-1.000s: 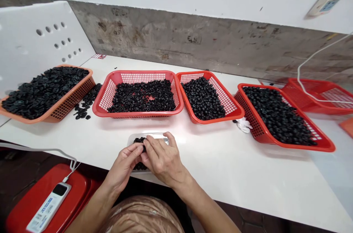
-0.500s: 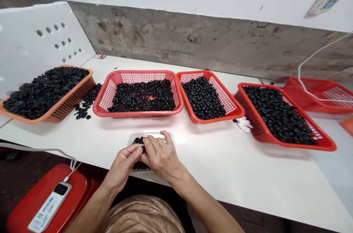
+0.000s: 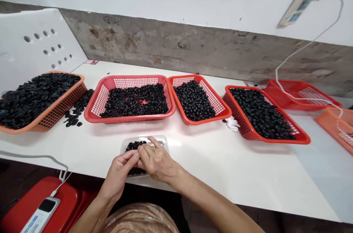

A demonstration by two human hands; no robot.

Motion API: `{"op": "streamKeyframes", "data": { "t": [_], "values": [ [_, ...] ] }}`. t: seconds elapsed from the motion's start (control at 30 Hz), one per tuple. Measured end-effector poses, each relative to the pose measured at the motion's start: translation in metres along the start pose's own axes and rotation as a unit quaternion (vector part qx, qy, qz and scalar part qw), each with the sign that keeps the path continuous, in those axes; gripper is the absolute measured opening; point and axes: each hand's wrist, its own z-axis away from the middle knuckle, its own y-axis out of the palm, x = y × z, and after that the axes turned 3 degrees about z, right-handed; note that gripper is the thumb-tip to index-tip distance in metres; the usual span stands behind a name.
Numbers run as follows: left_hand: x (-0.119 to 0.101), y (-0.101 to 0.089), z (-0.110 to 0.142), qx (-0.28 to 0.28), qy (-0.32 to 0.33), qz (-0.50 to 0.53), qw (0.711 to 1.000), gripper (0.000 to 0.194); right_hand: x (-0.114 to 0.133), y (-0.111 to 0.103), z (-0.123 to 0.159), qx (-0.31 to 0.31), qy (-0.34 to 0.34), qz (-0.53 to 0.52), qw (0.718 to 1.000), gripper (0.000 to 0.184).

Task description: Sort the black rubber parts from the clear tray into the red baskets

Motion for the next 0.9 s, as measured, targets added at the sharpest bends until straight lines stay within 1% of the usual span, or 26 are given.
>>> {"op": "streamKeyframes", "data": {
  "t": [0.07,0.1,0.17,0.23,0.27,0.3,0.33,0.37,0.4,0.47,0.5,0.53,0.57,0.63,0.7,0.73,0.8,0.9],
  "values": [
    [-0.002,-0.005,0.0,-0.012,0.012,-0.045,0.999,0.033,-0.013,-0.003,-0.001,-0.019,0.005,-0.017,1.0,0.021],
    [-0.004,-0.008,0.0,-0.026,0.023,-0.065,0.997,0.033,-0.023,-0.008,-0.001,-0.037,0.009,-0.014,0.999,0.019],
    [-0.006,-0.016,0.0,-0.069,0.055,-0.092,0.992,0.032,-0.053,-0.024,-0.004,-0.065,0.034,0.018,0.997,0.018],
    [-0.006,-0.025,0.001,-0.115,0.083,-0.1,0.985,0.031,-0.088,-0.045,-0.008,-0.077,0.117,0.082,0.987,0.019],
    [-0.006,-0.029,0.001,-0.134,0.093,-0.101,0.981,0.03,-0.103,-0.056,-0.01,-0.076,0.159,0.118,0.977,0.024],
    [-0.005,-0.033,0.001,-0.148,0.101,-0.103,0.978,0.03,-0.115,-0.064,-0.012,-0.075,0.206,0.151,0.964,0.035],
    [-0.003,-0.036,0.002,-0.156,0.105,-0.104,0.977,0.029,-0.121,-0.07,-0.014,-0.069,0.254,0.166,0.95,0.043],
    [-0.002,-0.038,0.002,-0.162,0.108,-0.104,0.975,0.029,-0.122,-0.073,-0.016,-0.064,0.279,0.155,0.946,0.043],
    [0.0,-0.039,0.003,-0.166,0.109,-0.103,0.975,0.028,-0.117,-0.073,-0.016,-0.051,0.285,0.118,0.95,0.039],
    [0.003,-0.041,0.004,-0.17,0.11,-0.099,0.974,0.027,-0.094,-0.061,-0.014,-0.005,0.261,-0.009,0.965,0.023],
    [0.004,-0.041,0.004,-0.17,0.111,-0.097,0.974,0.027,-0.079,-0.052,-0.012,0.042,0.246,-0.082,0.965,0.018],
    [0.005,-0.041,0.004,-0.171,0.111,-0.096,0.974,0.027,-0.064,-0.041,-0.01,0.084,0.236,-0.125,0.96,0.016],
    [0.006,-0.041,0.004,-0.17,0.111,-0.095,0.974,0.026,-0.05,-0.029,-0.008,0.131,0.227,-0.14,0.955,0.014],
    [0.007,-0.041,0.004,-0.169,0.111,-0.093,0.975,0.026,-0.028,-0.007,-0.006,0.212,0.228,-0.114,0.944,0.017],
    [0.009,-0.041,0.004,-0.166,0.107,-0.089,0.976,0.027,-0.015,0.009,-0.007,0.274,0.22,-0.069,0.934,0.024],
    [0.009,-0.042,0.004,-0.165,0.105,-0.087,0.977,0.027,-0.012,0.016,-0.009,0.295,0.212,-0.051,0.93,0.027],
    [0.011,-0.043,0.004,-0.161,0.103,-0.085,0.978,0.027,-0.008,0.025,-0.013,0.32,0.196,-0.033,0.926,0.027],
    [0.013,-0.046,0.005,-0.15,0.102,-0.096,0.979,0.028,-0.007,0.032,-0.016,0.328,0.187,-0.041,0.925,0.021]
  ]
}}
